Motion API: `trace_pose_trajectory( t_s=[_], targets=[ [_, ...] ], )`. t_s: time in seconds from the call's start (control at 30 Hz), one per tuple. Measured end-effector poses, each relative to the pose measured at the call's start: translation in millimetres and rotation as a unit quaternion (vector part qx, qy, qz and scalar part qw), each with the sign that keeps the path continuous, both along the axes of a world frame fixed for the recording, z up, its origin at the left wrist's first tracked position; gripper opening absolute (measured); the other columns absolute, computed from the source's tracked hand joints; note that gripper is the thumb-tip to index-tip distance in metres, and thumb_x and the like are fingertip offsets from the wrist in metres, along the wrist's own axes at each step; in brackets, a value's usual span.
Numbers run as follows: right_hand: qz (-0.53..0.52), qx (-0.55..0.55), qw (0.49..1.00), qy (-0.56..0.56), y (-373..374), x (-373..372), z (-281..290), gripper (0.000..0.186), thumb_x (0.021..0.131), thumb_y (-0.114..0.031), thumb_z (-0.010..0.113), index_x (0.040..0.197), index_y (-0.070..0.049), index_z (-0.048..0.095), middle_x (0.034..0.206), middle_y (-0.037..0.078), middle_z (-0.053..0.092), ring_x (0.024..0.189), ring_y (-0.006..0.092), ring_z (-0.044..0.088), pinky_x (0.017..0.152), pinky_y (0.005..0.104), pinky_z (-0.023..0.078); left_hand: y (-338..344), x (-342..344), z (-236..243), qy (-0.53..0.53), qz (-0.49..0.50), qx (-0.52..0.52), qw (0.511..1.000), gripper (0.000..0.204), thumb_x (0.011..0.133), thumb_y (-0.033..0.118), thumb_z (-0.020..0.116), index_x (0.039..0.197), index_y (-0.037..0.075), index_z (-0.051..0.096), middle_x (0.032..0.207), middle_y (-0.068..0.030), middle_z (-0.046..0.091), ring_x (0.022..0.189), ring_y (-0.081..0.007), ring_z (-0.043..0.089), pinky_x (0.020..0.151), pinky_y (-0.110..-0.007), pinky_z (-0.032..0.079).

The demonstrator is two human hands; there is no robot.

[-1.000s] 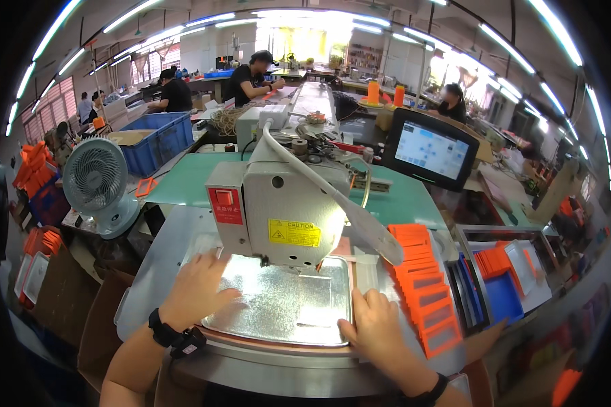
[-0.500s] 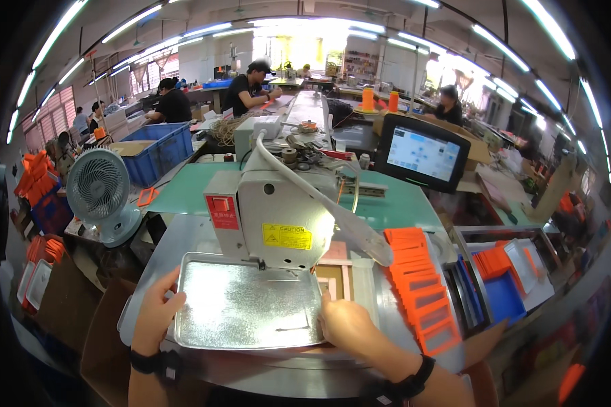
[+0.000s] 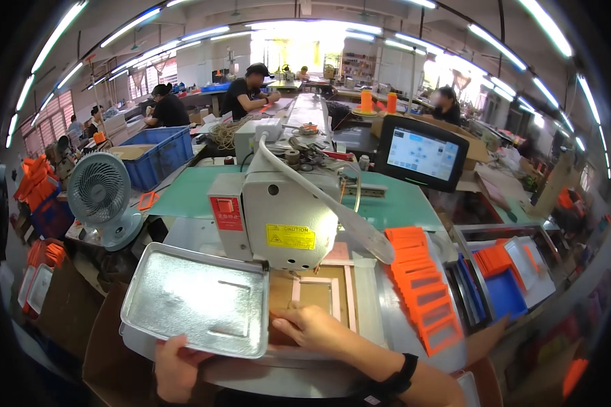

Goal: The recorder uses an industrial sewing machine to assemble orange leather first-aid cases by positioning components in a template and operating the machine cycle.

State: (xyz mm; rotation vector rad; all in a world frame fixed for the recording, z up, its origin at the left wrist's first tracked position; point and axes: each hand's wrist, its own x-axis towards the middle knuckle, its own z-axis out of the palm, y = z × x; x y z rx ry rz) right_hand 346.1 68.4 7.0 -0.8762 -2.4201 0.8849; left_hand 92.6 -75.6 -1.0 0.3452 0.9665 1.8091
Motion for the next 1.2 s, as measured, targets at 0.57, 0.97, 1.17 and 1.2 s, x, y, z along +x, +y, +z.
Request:
trace_pose_trajectory(
  t_s=[0.57, 0.97, 1.17, 1.2],
  targets=[
    [-0.231, -0.029, 0.928, 0.292, 11, 20, 58, 0.005, 0.092, 0.000, 0.067, 0.087, 0.000, 0.065, 0.074, -0.004, 0.060, 0.067, 0.0011, 0.051, 0.059, 0.0183, 0.041, 21, -5, 21, -0.096, 0.065, 0.194, 0.974, 0.044, 0.096, 0.012, 0.063, 0.137, 0.008, 0.048, 0.131, -0.0079, 0.059, 0.120, -0.0289, 0.059, 0.093, -0.054, 0.055],
    [-0.094, 0.165, 0.953, 0.236, 17, -2, 7, 0.015, 0.095, -0.010, 0.066, 0.102, 0.003, 0.069, 0.085, 0.008, 0.072, 0.074, 0.0165, 0.065, 0.069, 0.0271, 0.053, 10, -40, -13, -0.132, -0.007, 0.209, 0.969, 0.043, 0.096, 0.011, 0.063, 0.136, 0.006, 0.050, 0.134, -0.0094, 0.059, 0.124, -0.0285, 0.058, 0.103, -0.050, 0.051],
    [0.074, -0.102, 0.989, 0.074, 4, 10, 37, 0.014, 0.094, -0.008, 0.067, 0.104, 0.001, 0.070, 0.094, 0.011, 0.074, 0.083, 0.0185, 0.069, 0.075, 0.0290, 0.054, 7, -31, -4, -0.094, -0.006, 0.203, 0.975, 0.044, 0.095, 0.008, 0.063, 0.137, 0.007, 0.051, 0.134, -0.0083, 0.059, 0.125, -0.0272, 0.057, 0.107, -0.050, 0.048],
    [0.048, -0.083, 0.991, 0.097, 4, 17, 39, 0.012, 0.093, -0.006, 0.068, 0.102, 0.001, 0.071, 0.093, 0.009, 0.073, 0.082, 0.0161, 0.068, 0.074, 0.0276, 0.053, 8, -31, -4, -0.086, -0.001, 0.213, 0.973, 0.045, 0.095, 0.008, 0.063, 0.138, 0.007, 0.050, 0.135, -0.0083, 0.059, 0.125, -0.0279, 0.057, 0.107, -0.050, 0.048]
  ],
)
